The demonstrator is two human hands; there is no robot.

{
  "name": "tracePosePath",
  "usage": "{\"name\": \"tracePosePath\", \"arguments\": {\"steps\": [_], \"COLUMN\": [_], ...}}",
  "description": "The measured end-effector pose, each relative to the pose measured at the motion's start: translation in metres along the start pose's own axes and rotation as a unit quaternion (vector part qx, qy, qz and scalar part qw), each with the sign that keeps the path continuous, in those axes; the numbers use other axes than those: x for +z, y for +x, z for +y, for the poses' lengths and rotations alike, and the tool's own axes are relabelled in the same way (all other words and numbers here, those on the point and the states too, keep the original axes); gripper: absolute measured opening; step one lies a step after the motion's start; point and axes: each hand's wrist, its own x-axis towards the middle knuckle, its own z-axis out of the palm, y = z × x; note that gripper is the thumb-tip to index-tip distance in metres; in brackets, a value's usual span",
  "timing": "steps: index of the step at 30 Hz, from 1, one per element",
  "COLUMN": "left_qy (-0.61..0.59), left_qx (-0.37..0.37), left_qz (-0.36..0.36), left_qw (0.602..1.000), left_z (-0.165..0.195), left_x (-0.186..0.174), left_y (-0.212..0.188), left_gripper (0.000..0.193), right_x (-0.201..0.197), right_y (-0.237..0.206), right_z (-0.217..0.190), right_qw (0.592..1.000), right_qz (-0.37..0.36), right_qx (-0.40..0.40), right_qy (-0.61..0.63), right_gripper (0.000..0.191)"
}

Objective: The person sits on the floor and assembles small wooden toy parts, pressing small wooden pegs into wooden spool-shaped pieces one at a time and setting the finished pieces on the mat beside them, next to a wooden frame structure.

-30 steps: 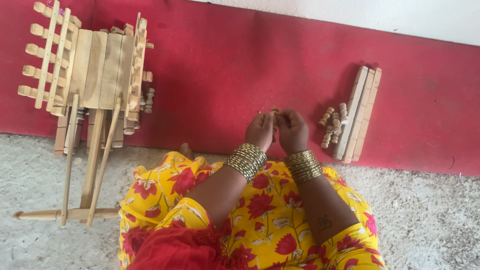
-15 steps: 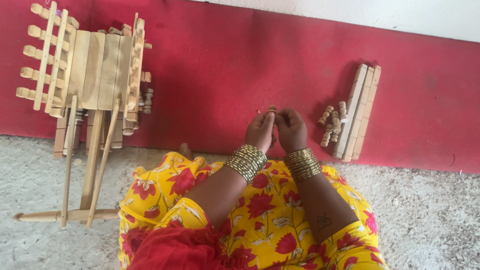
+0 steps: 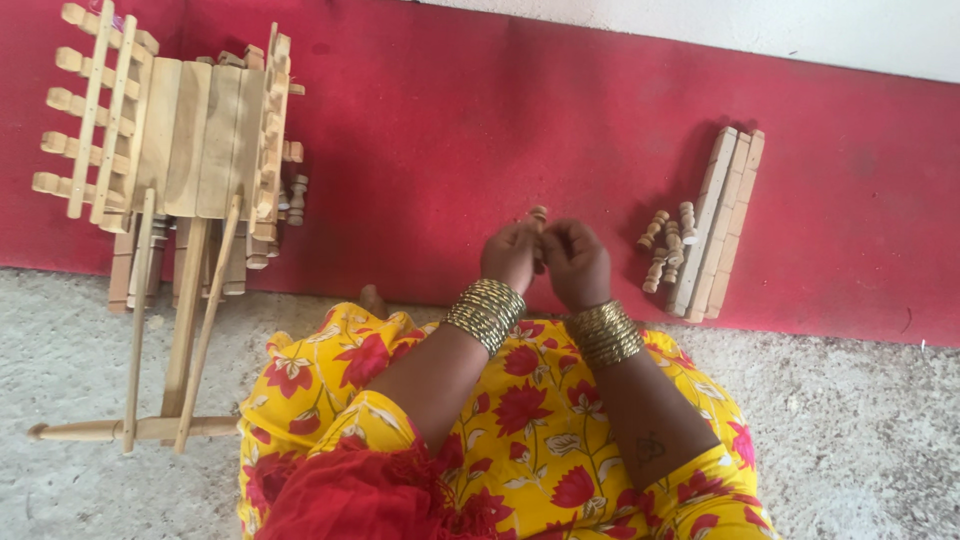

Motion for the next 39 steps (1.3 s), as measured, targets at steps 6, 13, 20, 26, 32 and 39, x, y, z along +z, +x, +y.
{"name": "tracePosePath", "arguments": {"steps": [6,13,20,26,32,39], "left_qy": [-0.061,-0.045,-0.053,0.045,-0.013,-0.096], "left_qx": [-0.031,-0.017,-0.014,-0.035,-0.003,-0.109], "left_qz": [-0.008,0.056,-0.036,0.032,0.039,-0.077], "left_qw": [0.998,0.997,0.998,0.998,0.999,0.986], "left_z": [-0.017,-0.007,-0.031,-0.02,-0.012,-0.004], "left_x": [0.013,-0.009,0.016,-0.001,0.002,0.018], "left_y": [0.008,0.017,0.013,0.025,0.016,-0.008], "left_gripper": [0.027,0.037,0.038,0.04,0.038,0.038], "right_x": [-0.005,0.006,-0.006,0.006,0.011,0.0], "right_y": [0.007,-0.011,0.006,-0.006,-0.008,0.009], "right_z": [0.01,-0.01,0.008,-0.007,-0.005,0.02], "right_qw": [0.988,0.991,0.994,0.992,0.999,0.983], "right_qz": [0.035,-0.008,0.089,0.053,0.015,0.053], "right_qx": [-0.098,-0.124,-0.064,-0.111,-0.033,-0.029], "right_qy": [0.118,-0.049,0.015,-0.034,0.019,0.174], "right_gripper": [0.01,0.009,0.008,0.007,0.008,0.022]}}
